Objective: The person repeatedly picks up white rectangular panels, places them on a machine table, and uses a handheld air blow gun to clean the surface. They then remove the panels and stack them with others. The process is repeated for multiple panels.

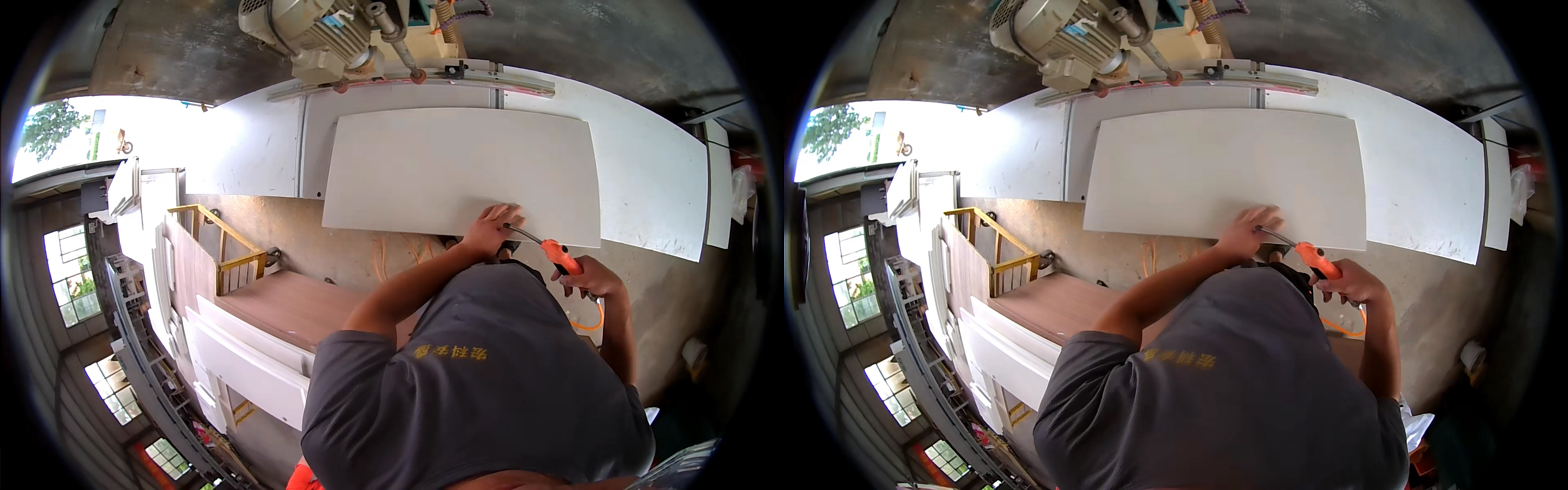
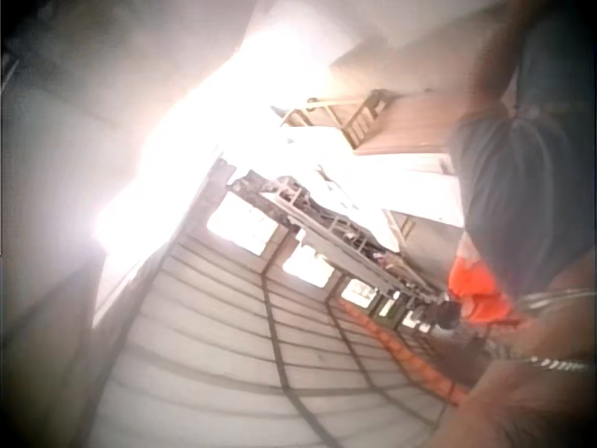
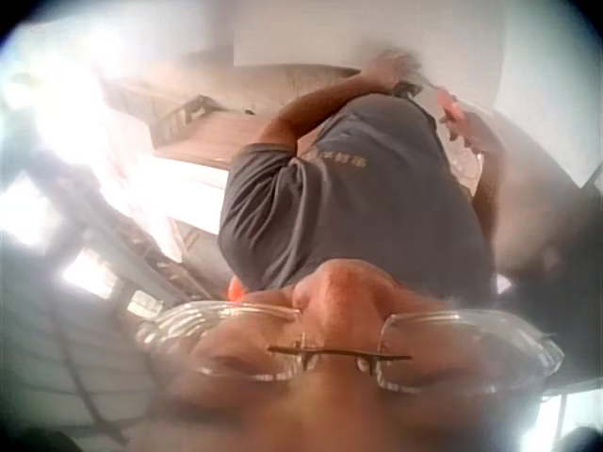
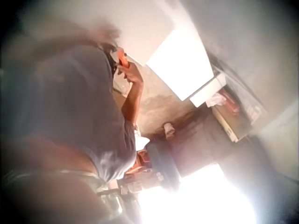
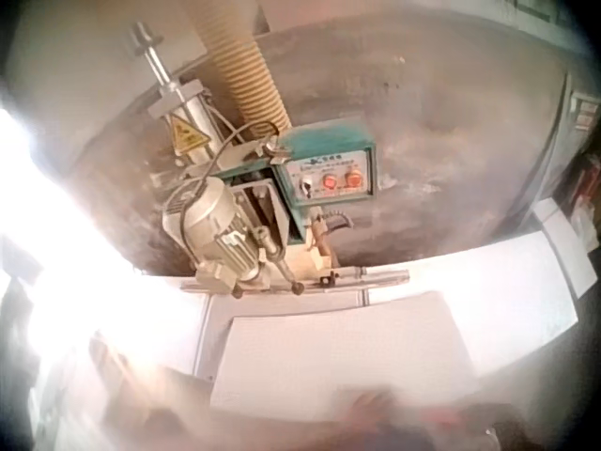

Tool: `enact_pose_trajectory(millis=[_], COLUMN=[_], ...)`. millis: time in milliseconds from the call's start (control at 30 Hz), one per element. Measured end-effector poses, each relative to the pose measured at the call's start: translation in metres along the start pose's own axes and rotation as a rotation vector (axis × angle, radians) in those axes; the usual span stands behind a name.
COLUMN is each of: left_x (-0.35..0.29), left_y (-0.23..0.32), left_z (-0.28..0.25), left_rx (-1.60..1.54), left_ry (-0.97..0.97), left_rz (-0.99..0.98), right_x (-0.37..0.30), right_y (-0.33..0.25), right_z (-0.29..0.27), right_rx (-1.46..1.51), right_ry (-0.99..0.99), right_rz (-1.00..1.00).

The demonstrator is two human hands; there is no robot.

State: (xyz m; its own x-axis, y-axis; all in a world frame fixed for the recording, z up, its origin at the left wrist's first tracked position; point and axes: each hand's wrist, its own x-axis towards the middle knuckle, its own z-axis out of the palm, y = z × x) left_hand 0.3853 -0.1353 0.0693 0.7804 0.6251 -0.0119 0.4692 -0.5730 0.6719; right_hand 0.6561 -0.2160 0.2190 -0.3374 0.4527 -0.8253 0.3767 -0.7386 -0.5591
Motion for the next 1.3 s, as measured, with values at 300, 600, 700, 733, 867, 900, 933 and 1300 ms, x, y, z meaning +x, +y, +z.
enact_pose_trajectory(millis=[300,600,700,733,867,900,933,1300], left_x=[-0.187,-0.206,-0.192,-0.189,-0.168,-0.164,-0.16,-0.151], left_y=[-0.186,-0.279,-0.285,-0.286,-0.282,-0.283,-0.283,-0.283], left_z=[-0.102,-0.16,-0.169,-0.168,-0.164,-0.162,-0.161,-0.154], left_rx=[0.346,0.239,0.243,0.238,0.192,0.199,0.206,0.2], left_ry=[0.102,0.183,0.175,0.181,0.223,0.227,0.231,0.258], left_rz=[-0.65,-0.56,-0.529,-0.534,-0.505,-0.524,-0.542,-0.605], right_x=[0.098,0.165,0.178,0.179,0.165,0.166,0.166,0.169], right_y=[0.001,0.176,0.179,0.158,0.151,0.147,0.145,0.167], right_z=[0.048,0.008,0.003,0.011,-0.027,-0.038,-0.046,-0.043], right_rx=[0.092,0.852,0.746,0.75,0.833,0.938,0.928,0.735], right_ry=[0.433,0.74,0.819,0.973,1.0,0.884,0.875,0.872], right_rz=[-0.089,0.024,0.023,0.042,-0.031,-0.08,-0.005,0.083])
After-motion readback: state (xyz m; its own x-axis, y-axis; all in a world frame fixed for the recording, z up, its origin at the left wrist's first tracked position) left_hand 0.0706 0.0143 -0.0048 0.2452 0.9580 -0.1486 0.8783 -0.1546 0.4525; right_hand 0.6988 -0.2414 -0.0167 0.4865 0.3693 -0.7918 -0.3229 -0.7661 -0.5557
